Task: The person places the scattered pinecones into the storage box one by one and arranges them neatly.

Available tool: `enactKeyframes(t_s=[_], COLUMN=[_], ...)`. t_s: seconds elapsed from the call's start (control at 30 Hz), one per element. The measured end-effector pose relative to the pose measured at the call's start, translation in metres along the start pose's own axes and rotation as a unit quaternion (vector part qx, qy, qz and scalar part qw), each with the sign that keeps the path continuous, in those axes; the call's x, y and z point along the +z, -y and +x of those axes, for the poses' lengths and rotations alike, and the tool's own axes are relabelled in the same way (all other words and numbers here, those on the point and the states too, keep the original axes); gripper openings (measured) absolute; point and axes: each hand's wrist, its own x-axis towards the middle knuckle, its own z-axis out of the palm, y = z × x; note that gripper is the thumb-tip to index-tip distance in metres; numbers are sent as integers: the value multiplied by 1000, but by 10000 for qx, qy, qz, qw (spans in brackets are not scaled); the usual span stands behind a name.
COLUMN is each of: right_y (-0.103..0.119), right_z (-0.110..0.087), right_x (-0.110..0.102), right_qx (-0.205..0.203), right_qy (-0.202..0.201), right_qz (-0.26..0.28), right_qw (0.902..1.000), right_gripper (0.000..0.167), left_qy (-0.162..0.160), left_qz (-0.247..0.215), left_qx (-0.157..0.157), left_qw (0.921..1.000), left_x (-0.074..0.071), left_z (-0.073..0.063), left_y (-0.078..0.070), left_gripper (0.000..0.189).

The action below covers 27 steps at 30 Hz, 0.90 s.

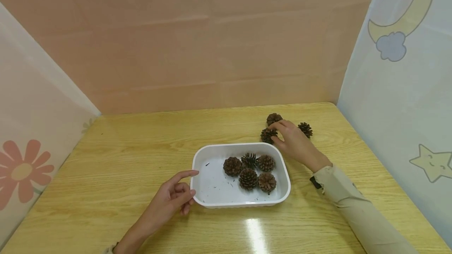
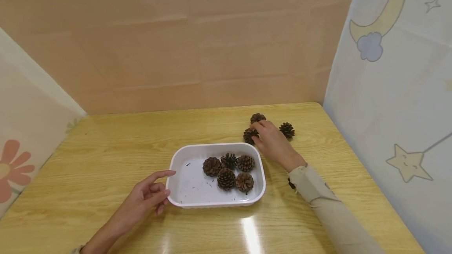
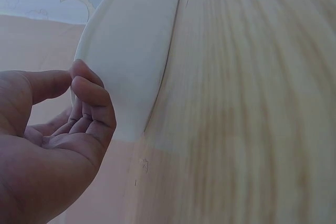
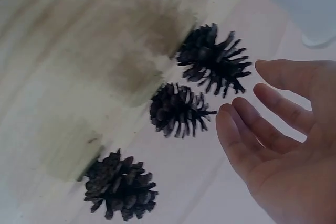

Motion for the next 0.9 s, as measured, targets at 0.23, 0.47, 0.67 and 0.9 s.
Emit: enactKeyframes(t_s=[0.23,0.47,0.67,0.9], right_y=[-4,-6,-7,-6], right_z=[-2,-2,-1,-2], right_x=[3,5,6,4], right_qx=[104,96,104,57], right_qy=[173,28,-98,-222], right_qz=[-55,-101,-106,-57], right_qw=[9998,9999,9998,9997], right_gripper=[31,26,25,25], left_qy=[47,17,-5,76], left_qz=[-16,-44,-2,-44], left_qx=[45,-30,-51,69], left_qw=[10000,10000,10000,9999], left_x=[-1,0,-1,-2], left_z=[0,0,0,0], left_y=[-1,-1,-1,1], left_gripper=[53,53,53,52])
